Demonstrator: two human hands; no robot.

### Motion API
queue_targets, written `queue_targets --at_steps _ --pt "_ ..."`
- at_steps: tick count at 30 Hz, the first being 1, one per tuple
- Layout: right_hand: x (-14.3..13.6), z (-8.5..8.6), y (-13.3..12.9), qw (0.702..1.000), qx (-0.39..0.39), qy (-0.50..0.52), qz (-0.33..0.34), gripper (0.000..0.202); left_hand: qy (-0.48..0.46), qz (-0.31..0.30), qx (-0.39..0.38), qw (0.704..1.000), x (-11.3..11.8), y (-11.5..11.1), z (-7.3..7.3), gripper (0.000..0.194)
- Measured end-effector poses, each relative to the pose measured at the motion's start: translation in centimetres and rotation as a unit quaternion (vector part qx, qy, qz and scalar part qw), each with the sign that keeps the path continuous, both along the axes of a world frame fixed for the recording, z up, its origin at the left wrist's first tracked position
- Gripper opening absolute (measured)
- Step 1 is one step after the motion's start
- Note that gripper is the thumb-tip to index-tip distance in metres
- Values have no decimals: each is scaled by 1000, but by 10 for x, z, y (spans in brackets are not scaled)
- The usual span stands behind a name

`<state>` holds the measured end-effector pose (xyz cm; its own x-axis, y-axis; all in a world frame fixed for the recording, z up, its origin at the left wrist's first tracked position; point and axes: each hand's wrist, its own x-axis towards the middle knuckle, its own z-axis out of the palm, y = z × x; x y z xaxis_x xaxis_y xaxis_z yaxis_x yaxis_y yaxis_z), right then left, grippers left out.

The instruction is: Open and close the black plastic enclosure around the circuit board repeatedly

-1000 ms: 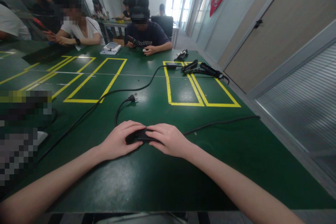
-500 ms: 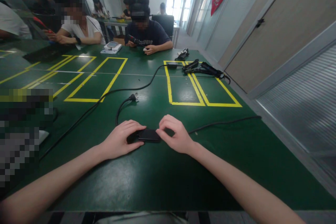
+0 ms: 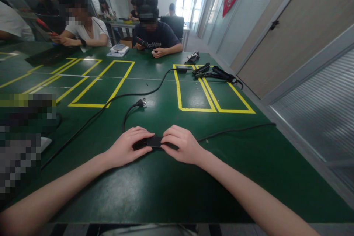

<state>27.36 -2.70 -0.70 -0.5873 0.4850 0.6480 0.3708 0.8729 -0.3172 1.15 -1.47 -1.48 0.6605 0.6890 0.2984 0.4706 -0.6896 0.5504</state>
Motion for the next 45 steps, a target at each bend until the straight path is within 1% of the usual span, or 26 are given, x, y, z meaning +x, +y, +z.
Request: queue_targets --at_steps 3,8,12,14,16,18,21,23,25,27,29,31,34,36,38,42,45 --pt "-2 -2 1 1000 -16 -21 5 8 9 1 -6 1000 0 0 1 36" --pt "1 -4 4 998 -58 -11 8 8 46 -1 0 999 1 -2 5 37" --pt "5 -8 7 996 -78 -14 33 16 90 0 30 995 2 -3 6 39" --pt "7 -9 8 995 -83 -36 41 25 112 -1 47 993 3 -3 5 43" --pt "9 -10 8 993 -96 -61 38 33 124 -5 63 990 4 -4 3 43" --pt "8 -11 8 991 -101 -79 25 33 133 -10 81 988 5 -4 1 41" --pt "5 -15 8 991 -73 -110 -14 24 148 -16 111 983 7 -4 -1 40" --pt "2 -17 7 988 -56 -139 -47 18 147 -18 125 981 8 -3 -2 44" --pt "-1 -17 6 982 -51 -168 -66 14 135 -18 132 982 8 -1 -2 47" --pt "-3 -16 5 977 -52 -195 -72 16 129 -25 140 981 8 1 -2 44" --pt "-3 -14 5 971 -57 -218 -81 22 130 -35 152 979 9 2 -2 38" --pt "-2 -11 4 966 -61 -238 -79 28 132 -40 166 976 9 1 -3 34" --pt "0 -9 4 962 -43 -265 -49 33 133 -45 175 974 10 -1 -3 36" --pt "1 -9 4 960 -22 -276 -38 30 128 -48 167 976 10 -2 -2 37" --pt "1 -9 4 959 -8 -281 -42 27 120 -48 154 980 9 -2 -1 36" --pt "2 -10 2 959 11 -278 -49 28 107 -39 140 984 10 -2 0 40" --pt "3 -11 1 964 16 -264 -42 29 104 -45 149 982 10 -2 0 40"
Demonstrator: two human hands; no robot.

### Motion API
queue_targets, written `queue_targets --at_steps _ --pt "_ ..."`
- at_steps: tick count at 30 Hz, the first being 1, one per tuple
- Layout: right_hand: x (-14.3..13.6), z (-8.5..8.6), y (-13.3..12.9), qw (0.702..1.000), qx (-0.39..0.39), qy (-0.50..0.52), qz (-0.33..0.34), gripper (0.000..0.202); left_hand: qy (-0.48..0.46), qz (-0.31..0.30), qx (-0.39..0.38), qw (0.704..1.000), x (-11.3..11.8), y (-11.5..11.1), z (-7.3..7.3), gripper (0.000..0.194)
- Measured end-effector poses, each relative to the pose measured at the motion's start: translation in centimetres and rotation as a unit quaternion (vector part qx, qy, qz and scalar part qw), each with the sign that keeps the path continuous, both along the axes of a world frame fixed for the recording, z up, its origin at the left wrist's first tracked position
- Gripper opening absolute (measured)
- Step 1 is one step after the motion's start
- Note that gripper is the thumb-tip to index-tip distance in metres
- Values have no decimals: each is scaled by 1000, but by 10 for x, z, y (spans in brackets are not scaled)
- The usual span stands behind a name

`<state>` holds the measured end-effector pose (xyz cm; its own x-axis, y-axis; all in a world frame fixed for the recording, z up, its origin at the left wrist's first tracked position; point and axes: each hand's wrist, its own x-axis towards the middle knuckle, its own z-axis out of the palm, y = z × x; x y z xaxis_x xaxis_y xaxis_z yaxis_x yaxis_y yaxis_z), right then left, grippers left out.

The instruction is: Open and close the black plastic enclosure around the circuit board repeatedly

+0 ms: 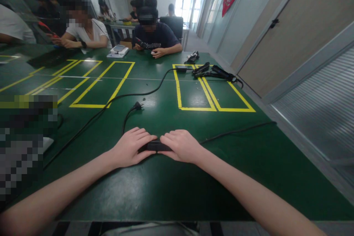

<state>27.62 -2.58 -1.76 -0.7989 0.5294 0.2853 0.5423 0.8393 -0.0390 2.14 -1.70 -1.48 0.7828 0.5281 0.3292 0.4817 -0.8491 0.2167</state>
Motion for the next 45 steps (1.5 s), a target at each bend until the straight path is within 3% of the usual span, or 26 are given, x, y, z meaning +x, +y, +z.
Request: queue_targets --at_steps 3,6,9,13,20,23,26,30,34,37,40,45 --pt "2 2 -1 998 -46 40 11 31 -2 -8 25 1000 -1 0 0 38" --pt "6 8 -3 978 -171 119 8 34 0 -16 56 998 -2 1 1 39" --pt "8 14 -5 931 -308 193 -9 31 14 -17 84 996 -2 2 3 40" --pt "5 18 -8 866 -448 218 -47 35 20 -25 91 995 -1 2 4 41" --pt "17 28 8 761 -532 367 -60 44 -79 20 123 989 -9 -3 11 44" --pt "43 42 22 726 -487 466 -134 40 -90 18 129 987 -13 -3 12 47" --pt "76 55 35 696 -367 585 -197 40 -61 -25 63 996 -13 -2 7 41" --pt "123 55 53 696 -197 632 -279 41 -23 -73 -26 997 -10 -1 -1 31" --pt "158 37 66 718 -45 538 -440 40 -15 -66 -54 996 -10 -1 -3 28" --pt "171 21 68 722 -38 492 -485 36 -12 -59 -65 996 -12 -1 -1 26" --pt "179 9 66 730 -58 375 -568 33 -14 -57 -66 996 -12 0 -1 26" --pt "182 7 61 712 -22 262 -651 44 -19 -58 -69 996 -11 0 -2 25"
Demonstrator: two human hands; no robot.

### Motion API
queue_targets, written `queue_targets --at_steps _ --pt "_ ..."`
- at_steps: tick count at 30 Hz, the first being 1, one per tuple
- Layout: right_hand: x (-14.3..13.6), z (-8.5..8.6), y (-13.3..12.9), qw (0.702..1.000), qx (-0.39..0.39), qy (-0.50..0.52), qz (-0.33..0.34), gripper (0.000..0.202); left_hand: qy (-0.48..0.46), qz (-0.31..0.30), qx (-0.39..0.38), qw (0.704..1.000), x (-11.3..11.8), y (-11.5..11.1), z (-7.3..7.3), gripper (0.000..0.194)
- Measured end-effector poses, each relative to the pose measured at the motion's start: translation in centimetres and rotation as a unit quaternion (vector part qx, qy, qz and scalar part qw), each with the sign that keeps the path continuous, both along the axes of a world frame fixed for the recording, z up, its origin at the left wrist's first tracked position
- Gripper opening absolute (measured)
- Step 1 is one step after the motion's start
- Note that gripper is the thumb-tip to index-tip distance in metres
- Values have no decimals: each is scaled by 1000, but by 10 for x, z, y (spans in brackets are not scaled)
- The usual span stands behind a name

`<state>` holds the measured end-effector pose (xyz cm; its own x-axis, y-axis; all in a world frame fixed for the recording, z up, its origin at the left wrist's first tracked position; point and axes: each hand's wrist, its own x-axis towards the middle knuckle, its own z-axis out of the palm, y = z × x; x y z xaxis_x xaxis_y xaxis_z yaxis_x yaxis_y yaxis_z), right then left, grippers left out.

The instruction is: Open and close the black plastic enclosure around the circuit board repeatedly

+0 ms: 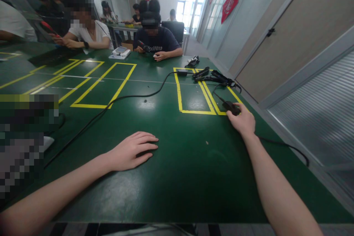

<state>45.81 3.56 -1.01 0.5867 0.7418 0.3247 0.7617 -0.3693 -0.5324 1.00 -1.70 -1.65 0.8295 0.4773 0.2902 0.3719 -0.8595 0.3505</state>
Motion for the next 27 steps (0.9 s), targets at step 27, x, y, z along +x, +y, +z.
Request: queue_targets --at_steps 27 --pt "2 7 0 993 78 38 -84 47 4 -3 -9 1000 -1 1 0 26"
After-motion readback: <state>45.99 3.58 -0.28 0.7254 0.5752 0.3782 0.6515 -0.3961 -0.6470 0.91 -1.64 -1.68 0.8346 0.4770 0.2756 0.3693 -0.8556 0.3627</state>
